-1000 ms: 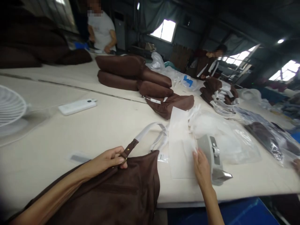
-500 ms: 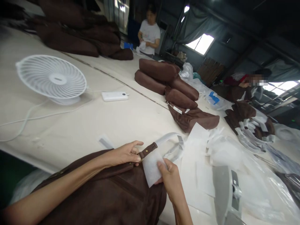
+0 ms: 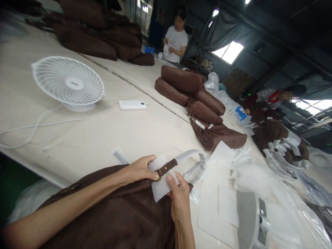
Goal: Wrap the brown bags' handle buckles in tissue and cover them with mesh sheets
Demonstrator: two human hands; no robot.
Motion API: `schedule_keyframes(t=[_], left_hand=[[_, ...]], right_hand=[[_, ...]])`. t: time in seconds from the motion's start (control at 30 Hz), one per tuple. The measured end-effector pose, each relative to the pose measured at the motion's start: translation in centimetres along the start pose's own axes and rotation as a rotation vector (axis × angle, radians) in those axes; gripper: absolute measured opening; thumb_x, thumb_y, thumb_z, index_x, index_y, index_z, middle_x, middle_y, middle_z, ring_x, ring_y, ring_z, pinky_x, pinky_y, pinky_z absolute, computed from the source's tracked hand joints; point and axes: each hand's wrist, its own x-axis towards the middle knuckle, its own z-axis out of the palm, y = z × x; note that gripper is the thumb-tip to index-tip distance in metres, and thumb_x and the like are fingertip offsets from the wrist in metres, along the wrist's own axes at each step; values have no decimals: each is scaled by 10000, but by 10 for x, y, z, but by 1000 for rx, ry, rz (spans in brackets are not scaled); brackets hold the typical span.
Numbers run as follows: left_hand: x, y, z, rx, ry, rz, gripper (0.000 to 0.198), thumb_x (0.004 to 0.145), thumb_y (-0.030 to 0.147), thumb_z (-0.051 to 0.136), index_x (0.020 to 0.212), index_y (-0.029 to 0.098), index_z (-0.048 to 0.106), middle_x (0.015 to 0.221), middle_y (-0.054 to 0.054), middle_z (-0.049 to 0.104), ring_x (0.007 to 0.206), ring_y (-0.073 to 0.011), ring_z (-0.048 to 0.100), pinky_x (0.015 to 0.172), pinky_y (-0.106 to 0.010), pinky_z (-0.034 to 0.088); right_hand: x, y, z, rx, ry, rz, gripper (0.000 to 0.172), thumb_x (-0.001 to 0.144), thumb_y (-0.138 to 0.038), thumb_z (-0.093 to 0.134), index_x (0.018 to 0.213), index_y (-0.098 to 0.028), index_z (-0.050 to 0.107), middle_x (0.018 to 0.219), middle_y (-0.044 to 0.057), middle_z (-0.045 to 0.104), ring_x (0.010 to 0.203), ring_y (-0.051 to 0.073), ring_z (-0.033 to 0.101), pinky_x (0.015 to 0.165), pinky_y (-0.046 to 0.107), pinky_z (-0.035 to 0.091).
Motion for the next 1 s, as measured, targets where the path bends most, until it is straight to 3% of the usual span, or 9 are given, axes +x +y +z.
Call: schedule_keyframes(t=[0.17, 0.33, 0.5, 0.67, 0.83, 1.0], left_hand=[[-1, 5, 6, 15, 7, -2, 359, 517, 250, 763, 816, 168, 582, 700, 52, 588, 654, -142, 512, 543, -211, 347], [-5, 15, -2, -96, -61, -30, 447, 566, 325, 702, 973, 166, 608, 852, -8, 676, 785, -195, 610, 685, -269, 467], [-8, 13, -14, -179, 57, -135, 463, 632, 478, 728, 951, 155, 636, 928, -55, 686, 939, -240, 629, 834, -318, 469], [-10, 13, -17, -119, 0, -169, 513, 669, 630, 728, 810, 141, 657, 815, -59, 694, 824, -230, 630, 758, -306, 460], [-9, 20, -21, -29, -157, -198, 479, 613, 573, 789, 763, 149, 622, 719, -38, 676, 664, -203, 612, 610, -274, 438], [-6, 14, -15, 42, -5, -20, 472, 689, 616, 711, 769, 181, 548, 676, 25, 608, 620, -151, 547, 550, -229, 373]], right_hand=[[-12, 20, 22, 32, 138, 4, 495, 667, -392, 869, 1080, -162, 722, 1023, 83, 743, 796, 202, 676, 527, 261, 553], [-5, 29, 40, 138, 256, -106, 427, 637, -340, 875, 974, -117, 738, 886, 64, 755, 677, 172, 665, 514, 263, 568], [-5, 39, 45, 216, 341, -140, 414, 623, -301, 876, 960, -102, 740, 818, 58, 754, 659, 186, 667, 540, 290, 585], [-11, 41, 49, 267, 350, -152, 440, 626, -287, 872, 1001, -101, 736, 911, 77, 763, 719, 197, 682, 576, 291, 592], [-12, 36, 55, 255, 360, -125, 450, 622, -325, 877, 988, -102, 740, 855, 74, 757, 692, 192, 671, 570, 292, 591], [-12, 34, 54, 207, 289, -106, 496, 667, -383, 856, 1068, -121, 729, 924, 88, 749, 724, 206, 667, 533, 301, 581]])
